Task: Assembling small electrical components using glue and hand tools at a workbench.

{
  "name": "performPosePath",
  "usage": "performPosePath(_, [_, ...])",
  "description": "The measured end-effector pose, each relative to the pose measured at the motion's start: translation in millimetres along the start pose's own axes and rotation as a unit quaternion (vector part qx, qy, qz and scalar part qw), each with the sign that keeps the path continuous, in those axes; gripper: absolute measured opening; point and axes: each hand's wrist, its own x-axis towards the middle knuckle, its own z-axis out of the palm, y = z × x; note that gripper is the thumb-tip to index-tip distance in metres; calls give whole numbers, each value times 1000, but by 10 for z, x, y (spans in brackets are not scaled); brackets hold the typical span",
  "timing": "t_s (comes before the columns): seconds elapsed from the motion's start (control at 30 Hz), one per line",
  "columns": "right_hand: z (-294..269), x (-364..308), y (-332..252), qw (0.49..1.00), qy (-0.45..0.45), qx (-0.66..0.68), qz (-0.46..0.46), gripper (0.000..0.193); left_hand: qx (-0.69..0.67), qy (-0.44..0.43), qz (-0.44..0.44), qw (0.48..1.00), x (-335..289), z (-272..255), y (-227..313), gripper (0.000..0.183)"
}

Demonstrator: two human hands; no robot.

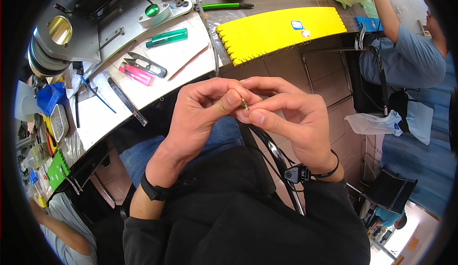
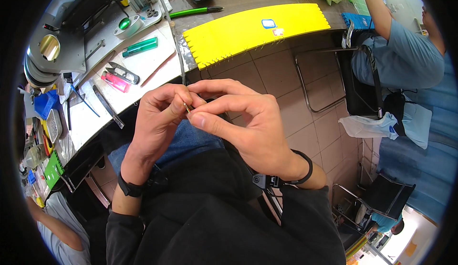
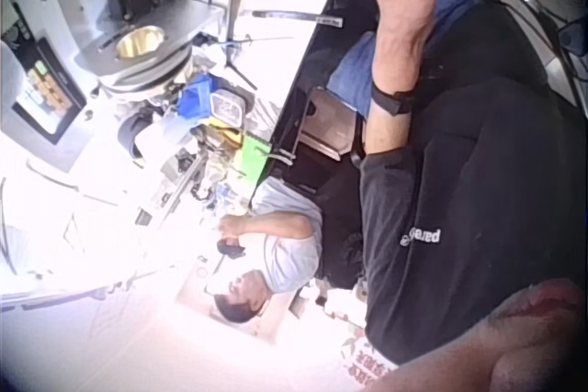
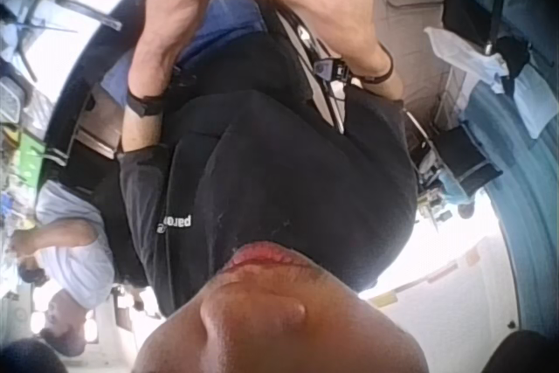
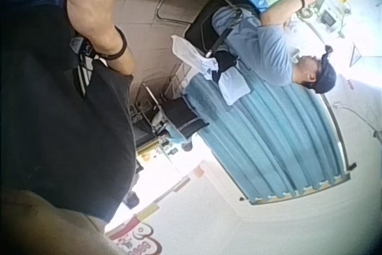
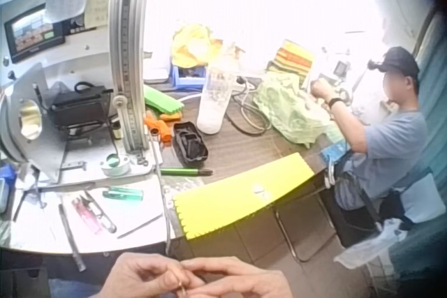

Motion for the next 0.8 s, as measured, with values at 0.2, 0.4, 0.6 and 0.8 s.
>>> performPosePath(0.2, [0,2,-3,1000,0,-8,0,13,3,3,2,1000,5,-12,-20,22])
performPosePath(0.4, [-3,19,16,1000,2,-23,5,12,4,12,5,1000,13,-18,-33,22])
performPosePath(0.6, [-32,24,57,1000,6,6,8,12,36,26,18,999,23,-29,-58,23])
performPosePath(0.8, [-288,103,189,996,55,59,26,13,189,139,80,969,203,9,134,25])
